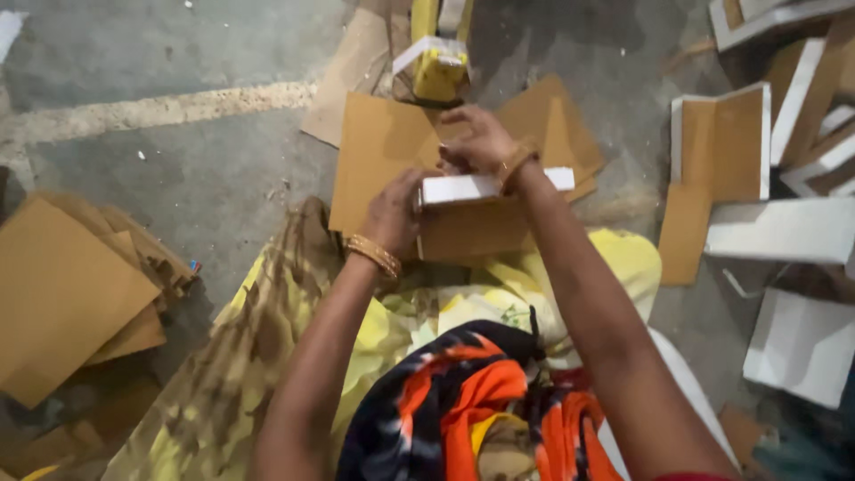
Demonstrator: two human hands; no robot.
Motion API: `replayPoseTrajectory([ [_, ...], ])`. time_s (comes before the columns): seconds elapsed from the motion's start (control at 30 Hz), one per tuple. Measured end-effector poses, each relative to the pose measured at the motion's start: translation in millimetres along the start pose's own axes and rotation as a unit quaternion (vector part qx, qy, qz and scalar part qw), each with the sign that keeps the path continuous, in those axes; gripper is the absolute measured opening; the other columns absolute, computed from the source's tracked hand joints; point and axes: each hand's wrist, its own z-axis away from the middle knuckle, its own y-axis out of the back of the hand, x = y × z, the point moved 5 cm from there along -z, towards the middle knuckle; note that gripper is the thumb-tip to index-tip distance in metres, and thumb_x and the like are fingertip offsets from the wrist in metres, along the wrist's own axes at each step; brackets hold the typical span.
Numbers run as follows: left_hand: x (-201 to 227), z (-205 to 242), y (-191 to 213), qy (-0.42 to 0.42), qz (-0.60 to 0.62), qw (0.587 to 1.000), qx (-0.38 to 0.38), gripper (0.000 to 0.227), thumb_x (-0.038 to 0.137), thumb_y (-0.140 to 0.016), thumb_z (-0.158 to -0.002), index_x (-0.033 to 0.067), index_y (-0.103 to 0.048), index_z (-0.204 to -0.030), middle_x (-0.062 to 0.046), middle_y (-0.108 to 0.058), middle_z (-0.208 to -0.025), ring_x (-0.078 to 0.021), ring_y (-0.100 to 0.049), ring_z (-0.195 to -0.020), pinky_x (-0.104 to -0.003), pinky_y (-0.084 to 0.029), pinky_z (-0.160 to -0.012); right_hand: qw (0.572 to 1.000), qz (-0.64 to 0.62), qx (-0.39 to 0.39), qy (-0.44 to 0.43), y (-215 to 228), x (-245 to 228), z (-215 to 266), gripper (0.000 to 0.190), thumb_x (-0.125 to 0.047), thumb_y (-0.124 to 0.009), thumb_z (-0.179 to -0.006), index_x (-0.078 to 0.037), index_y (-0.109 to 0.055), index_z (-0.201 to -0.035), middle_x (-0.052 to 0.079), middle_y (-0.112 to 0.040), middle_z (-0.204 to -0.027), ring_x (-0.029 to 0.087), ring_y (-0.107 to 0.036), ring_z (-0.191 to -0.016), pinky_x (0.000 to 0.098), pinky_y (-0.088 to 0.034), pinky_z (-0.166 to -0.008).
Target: The person assembles small cardboard boxes by folding flaps and securing them with adhesive tape. They repeatedly pick up flat cardboard pieces, fold them into box shapes, and apply tape to seal the edges.
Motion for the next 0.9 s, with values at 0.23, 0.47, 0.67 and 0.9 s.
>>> replayPoseTrajectory([
  [0.23,0.7,-20.4,4.3,0.001,-0.059,0.998,0.018,0.075,0.005,-0.085,-0.063,0.0025,-0.053,-0.131,-0.025,-0.056,-0.13,-0.0466,-0.055,-0.118,-0.049,-0.048,-0.097,0.987,0.147,-0.013,-0.057,-6.4,-26.9,-25.2,0.045,-0.002,-0.073,-0.087,-0.002,-0.063,-0.132,0.012,-0.077,-0.097,0.016,-0.075,-0.081,0.0279,-0.062,-0.07],
  [0.47,-0.3,-16.7,4.3,0.022,0.029,0.999,-0.02,0.064,0.01,-0.086,-0.074,0.0106,-0.055,-0.13,-0.016,-0.06,-0.129,-0.0378,-0.06,-0.122,-0.045,-0.051,-0.1,0.988,0.15,-0.025,-0.019,0.6,-8.6,-21.9,0.054,0.001,-0.077,-0.08,-0.003,-0.064,-0.133,0.014,-0.077,-0.1,0.017,-0.074,-0.083,0.0306,-0.061,-0.072],
  [0.67,-0.3,-25.5,5.8,-0.051,0.102,0.993,-0.026,0.083,-0.008,-0.078,-0.065,0.0144,-0.055,-0.141,-0.016,-0.059,-0.127,-0.0381,-0.059,-0.125,-0.042,-0.049,-0.108,0.981,0.191,0.018,0.007,5.9,-0.3,-23.5,0.055,-0.001,-0.072,-0.081,-0.006,-0.064,-0.135,0.013,-0.076,-0.106,0.015,-0.074,-0.085,0.0282,-0.06,-0.073],
  [0.9,-25.5,-46.4,-27.4,0.034,0.43,0.892,-0.136,0.067,-0.001,-0.089,-0.07,0.019,-0.052,-0.122,-0.009,-0.061,-0.13,-0.0246,-0.06,-0.125,-0.04,-0.051,-0.11,0.987,0.161,0.014,-0.007,10.6,11.0,-24.7,0.057,0.004,-0.066,-0.081,-0.005,-0.059,-0.137,0.011,-0.073,-0.106,0.016,-0.071,-0.083,0.0311,-0.058,-0.07],
])
